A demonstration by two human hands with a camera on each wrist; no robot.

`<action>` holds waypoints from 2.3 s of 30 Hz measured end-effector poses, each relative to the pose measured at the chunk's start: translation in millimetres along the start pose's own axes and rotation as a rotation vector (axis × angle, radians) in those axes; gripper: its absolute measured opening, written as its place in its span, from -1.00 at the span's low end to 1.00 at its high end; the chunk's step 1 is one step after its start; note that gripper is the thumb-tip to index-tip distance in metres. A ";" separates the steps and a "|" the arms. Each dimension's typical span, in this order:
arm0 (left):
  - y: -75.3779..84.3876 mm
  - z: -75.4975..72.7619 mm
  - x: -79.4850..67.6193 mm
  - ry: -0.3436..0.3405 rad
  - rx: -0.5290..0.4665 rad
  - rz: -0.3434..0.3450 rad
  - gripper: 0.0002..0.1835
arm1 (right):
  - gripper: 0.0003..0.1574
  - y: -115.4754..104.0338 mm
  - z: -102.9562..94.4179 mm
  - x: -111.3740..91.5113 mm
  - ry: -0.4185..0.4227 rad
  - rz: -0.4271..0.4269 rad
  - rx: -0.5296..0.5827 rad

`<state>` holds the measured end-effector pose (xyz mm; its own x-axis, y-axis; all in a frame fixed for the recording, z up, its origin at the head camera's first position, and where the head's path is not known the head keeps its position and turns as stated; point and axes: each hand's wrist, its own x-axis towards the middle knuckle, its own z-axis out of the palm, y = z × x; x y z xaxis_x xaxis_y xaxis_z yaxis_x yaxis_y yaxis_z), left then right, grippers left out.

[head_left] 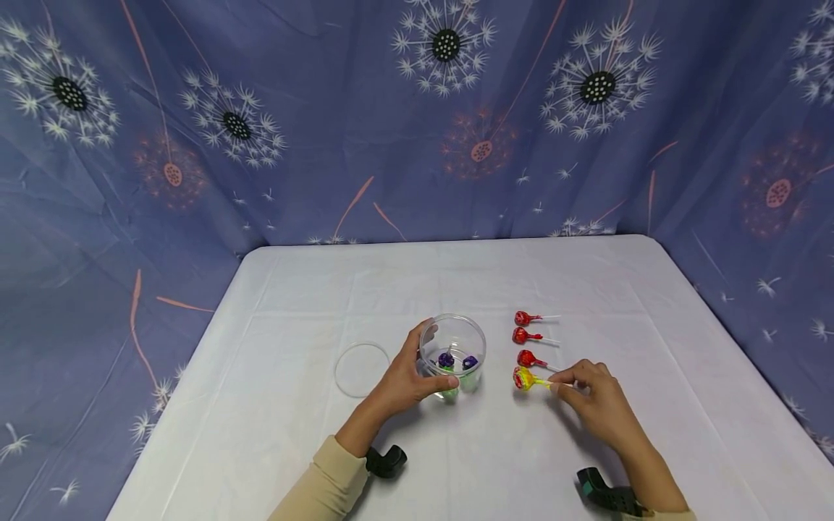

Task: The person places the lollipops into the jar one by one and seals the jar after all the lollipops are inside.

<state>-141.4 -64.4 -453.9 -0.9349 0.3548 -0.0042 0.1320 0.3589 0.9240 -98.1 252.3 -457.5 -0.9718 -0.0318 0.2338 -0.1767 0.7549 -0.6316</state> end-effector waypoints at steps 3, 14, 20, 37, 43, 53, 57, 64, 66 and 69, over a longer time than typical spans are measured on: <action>-0.1 0.2 0.0 -0.001 -0.003 -0.003 0.06 | -0.87 -5.9 -2.2 5.2 0.011 -0.017 0.017; -0.4 -0.8 0.4 0.005 0.014 -0.004 0.06 | -0.89 -32.5 -10.9 29.1 0.040 -0.067 0.050; 0.6 -0.9 0.5 0.003 0.013 -0.015 0.06 | -0.93 -51.4 -15.3 42.8 0.052 -0.099 0.073; 1.4 -0.8 1.8 -0.009 0.007 -0.021 0.06 | -0.88 -89.7 -3.5 73.5 0.007 -0.247 0.149; 0.9 -0.3 2.0 -0.009 0.003 -0.011 0.06 | -0.95 -100.1 4.2 81.5 -0.042 -0.280 0.138; 0.3 0.1 2.6 -0.013 -0.014 0.005 0.05 | -0.96 -111.0 18.4 88.2 -0.100 -0.296 0.060; 0.1 0.2 2.7 -0.014 -0.012 0.003 0.06 | -0.97 -111.5 25.6 89.2 -0.097 -0.329 0.024; -0.4 -0.1 2.5 -0.015 -0.011 0.011 0.05 | -0.96 -112.1 32.8 89.2 -0.079 -0.383 -0.064; -0.6 -0.3 2.4 -0.013 -0.007 0.011 0.05 | -0.95 -112.9 33.6 89.1 -0.079 -0.387 -0.088; -1.3 -0.5 2.4 -0.014 -0.009 0.011 0.05 | -0.92 -113.8 34.6 88.8 -0.081 -0.394 -0.112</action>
<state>-144.0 -64.4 -454.9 -0.9288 0.3706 0.0008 0.1395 0.3475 0.9272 -169.6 140.9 -390.5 -0.8431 -0.3807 0.3798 -0.5239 0.7410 -0.4200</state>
